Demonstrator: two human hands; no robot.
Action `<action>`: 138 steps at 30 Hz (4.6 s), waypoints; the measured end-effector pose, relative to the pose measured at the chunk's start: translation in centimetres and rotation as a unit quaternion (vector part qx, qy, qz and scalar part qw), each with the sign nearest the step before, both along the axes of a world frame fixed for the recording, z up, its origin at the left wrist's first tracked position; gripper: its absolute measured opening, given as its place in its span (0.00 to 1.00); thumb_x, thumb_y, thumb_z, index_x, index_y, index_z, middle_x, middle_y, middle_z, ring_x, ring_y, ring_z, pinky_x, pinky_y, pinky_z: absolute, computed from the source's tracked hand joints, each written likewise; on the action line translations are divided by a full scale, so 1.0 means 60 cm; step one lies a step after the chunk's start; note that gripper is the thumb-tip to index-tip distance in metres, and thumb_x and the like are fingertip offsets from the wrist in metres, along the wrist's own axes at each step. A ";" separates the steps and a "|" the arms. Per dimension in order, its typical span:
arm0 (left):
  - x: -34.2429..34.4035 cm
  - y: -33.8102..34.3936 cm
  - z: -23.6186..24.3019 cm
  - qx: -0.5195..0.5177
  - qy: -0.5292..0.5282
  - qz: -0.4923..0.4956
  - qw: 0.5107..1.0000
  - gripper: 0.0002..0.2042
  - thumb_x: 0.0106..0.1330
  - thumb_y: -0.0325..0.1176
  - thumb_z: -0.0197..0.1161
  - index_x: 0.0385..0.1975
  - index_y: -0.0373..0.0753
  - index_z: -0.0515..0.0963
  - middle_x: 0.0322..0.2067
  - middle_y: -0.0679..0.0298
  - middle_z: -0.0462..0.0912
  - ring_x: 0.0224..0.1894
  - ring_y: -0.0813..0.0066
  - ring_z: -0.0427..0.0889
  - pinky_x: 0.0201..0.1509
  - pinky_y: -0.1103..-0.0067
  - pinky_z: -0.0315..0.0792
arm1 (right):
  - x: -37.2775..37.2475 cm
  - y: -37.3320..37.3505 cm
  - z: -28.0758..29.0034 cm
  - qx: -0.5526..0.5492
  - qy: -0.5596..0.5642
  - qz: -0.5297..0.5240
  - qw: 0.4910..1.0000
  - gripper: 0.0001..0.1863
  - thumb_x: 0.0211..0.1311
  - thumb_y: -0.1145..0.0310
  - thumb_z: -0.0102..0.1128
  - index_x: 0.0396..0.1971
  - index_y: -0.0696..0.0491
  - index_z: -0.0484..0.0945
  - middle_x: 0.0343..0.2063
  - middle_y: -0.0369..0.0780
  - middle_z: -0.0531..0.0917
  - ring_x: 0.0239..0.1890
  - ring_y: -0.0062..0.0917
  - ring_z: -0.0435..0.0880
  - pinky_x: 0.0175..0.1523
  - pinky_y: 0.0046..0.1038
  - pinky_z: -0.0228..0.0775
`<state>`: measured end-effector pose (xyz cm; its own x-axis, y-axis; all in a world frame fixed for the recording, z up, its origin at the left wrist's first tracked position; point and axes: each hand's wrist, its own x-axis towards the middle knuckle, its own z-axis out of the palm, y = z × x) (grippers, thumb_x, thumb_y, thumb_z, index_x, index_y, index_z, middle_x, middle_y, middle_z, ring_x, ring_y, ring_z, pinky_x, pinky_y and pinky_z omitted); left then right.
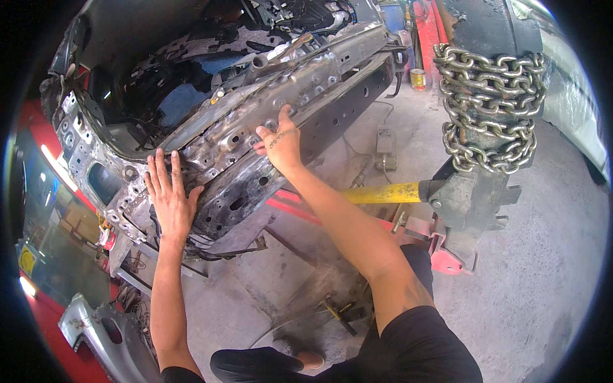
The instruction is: The person kneels in front of a stripped car frame and repeatedly aligns a metal crossmember by hand, checking fit and position. They then use a hammer to tap the crossmember into place.
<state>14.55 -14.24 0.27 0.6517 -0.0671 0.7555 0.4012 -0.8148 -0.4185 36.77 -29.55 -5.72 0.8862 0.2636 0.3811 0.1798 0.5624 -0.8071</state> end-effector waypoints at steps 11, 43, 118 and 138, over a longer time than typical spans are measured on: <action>0.000 0.001 -0.003 -0.036 -0.013 -0.025 0.999 0.55 0.48 0.37 0.82 0.78 0.41 0.55 0.79 0.48 0.51 0.80 0.44 0.50 0.81 0.52 0.49 | 0.021 0.017 -0.026 0.038 -0.021 0.030 0.999 0.49 0.70 0.79 0.62 0.80 0.58 0.36 0.38 0.49 0.79 0.27 0.37 0.90 0.26 0.30 0.85; -0.022 0.013 -0.012 -0.062 -0.039 -0.047 0.996 0.46 0.47 0.33 0.83 0.71 0.54 0.70 0.77 0.42 0.51 0.76 0.39 0.56 0.76 0.50 0.56 | -0.010 -0.004 -0.018 0.042 -0.054 -0.026 0.997 0.49 0.68 0.78 0.63 0.77 0.70 0.38 0.40 0.54 0.83 0.33 0.38 0.91 0.34 0.30 0.86; -0.017 0.005 -0.001 -0.017 -0.031 -0.023 0.999 0.53 0.43 0.32 0.84 0.75 0.47 0.64 0.78 0.52 0.56 0.74 0.43 0.61 0.76 0.56 0.59 | -0.009 0.000 -0.018 0.030 -0.005 -0.041 0.999 0.47 0.69 0.75 0.65 0.77 0.69 0.43 0.32 0.46 0.84 0.22 0.32 0.89 0.19 0.25 0.77; -0.017 -0.001 0.005 -0.031 -0.034 -0.009 0.999 0.55 0.42 0.32 0.85 0.75 0.38 0.60 0.76 0.54 0.59 0.74 0.47 0.62 0.77 0.59 0.59 | -0.008 -0.004 -0.023 0.017 -0.005 -0.043 0.999 0.46 0.66 0.76 0.67 0.77 0.65 0.47 0.34 0.45 0.83 0.22 0.31 0.89 0.21 0.26 0.80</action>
